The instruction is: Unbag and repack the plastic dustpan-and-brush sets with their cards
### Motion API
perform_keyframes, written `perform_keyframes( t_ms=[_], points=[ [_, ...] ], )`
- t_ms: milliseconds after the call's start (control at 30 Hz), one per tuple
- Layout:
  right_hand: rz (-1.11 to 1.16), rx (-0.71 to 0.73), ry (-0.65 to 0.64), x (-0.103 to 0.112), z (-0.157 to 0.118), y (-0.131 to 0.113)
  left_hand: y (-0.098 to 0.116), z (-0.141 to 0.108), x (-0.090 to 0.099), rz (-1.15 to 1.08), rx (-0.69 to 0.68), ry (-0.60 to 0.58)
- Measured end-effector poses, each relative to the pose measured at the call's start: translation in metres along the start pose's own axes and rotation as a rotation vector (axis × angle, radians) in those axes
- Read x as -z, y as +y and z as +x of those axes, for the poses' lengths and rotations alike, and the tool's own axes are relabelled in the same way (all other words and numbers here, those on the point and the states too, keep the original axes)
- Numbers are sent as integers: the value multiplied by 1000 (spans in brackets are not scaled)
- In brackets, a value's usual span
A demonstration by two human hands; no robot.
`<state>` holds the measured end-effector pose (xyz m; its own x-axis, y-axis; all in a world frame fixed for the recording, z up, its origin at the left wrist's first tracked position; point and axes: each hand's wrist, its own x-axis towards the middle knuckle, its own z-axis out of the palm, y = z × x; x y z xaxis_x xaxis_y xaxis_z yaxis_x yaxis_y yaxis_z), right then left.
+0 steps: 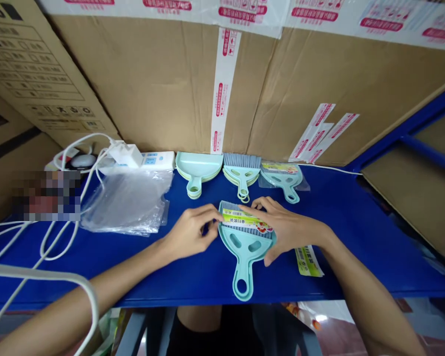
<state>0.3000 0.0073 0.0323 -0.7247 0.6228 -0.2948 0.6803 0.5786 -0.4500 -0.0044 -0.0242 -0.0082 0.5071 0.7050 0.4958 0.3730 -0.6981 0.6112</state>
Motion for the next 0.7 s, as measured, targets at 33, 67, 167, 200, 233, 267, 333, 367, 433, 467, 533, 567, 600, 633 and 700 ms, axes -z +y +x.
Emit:
perform_keyframes(
  t_ms=[33, 67, 167, 200, 233, 267, 333, 367, 433, 467, 533, 567, 600, 633, 700],
  points=[
    [5, 0, -2, 1, 0, 1, 4, -2, -2, -18, -28, -37],
    [12, -2, -8, 2, -1, 2, 7, -4, -4, -24, -55, -84],
    [65, -11, -47, 7, -5, 5, 14, -8, -9, 26, -108, -200],
    [92, -24, -52, 9, -6, 5, 16, -9, -10, 50, -122, -217],
    [116, -44, -45, 11, -7, 6, 17, -11, -11, 72, -136, -226],
    [133, -71, -22, 12, -7, 6, 18, -11, -12, 94, -147, -235],
    [142, -126, 56, 11, -4, 7, 20, -12, -13, 152, -143, -249],
    [138, -144, 92, 10, -1, 7, 21, -13, -13, 184, -130, -254],
    [130, -157, 134, 5, 4, 8, 21, -12, -11, 238, -92, -265],
    [132, -152, 145, 3, 7, 8, 21, -11, -9, 254, -77, -267],
    [145, -131, 168, -1, 12, 9, 18, -7, -5, 265, -50, -264],
    [159, -122, 181, -2, 14, 10, 16, -6, -2, 261, -37, -262],
    [181, -122, 195, -3, 15, 10, 14, -4, 1, 256, -26, -262],
    [213, -132, 206, -4, 16, 10, 11, -2, 5, 251, -13, -267],
    [300, -168, 219, -5, 18, 11, 5, 1, 11, 239, 17, -284]
  ],
)
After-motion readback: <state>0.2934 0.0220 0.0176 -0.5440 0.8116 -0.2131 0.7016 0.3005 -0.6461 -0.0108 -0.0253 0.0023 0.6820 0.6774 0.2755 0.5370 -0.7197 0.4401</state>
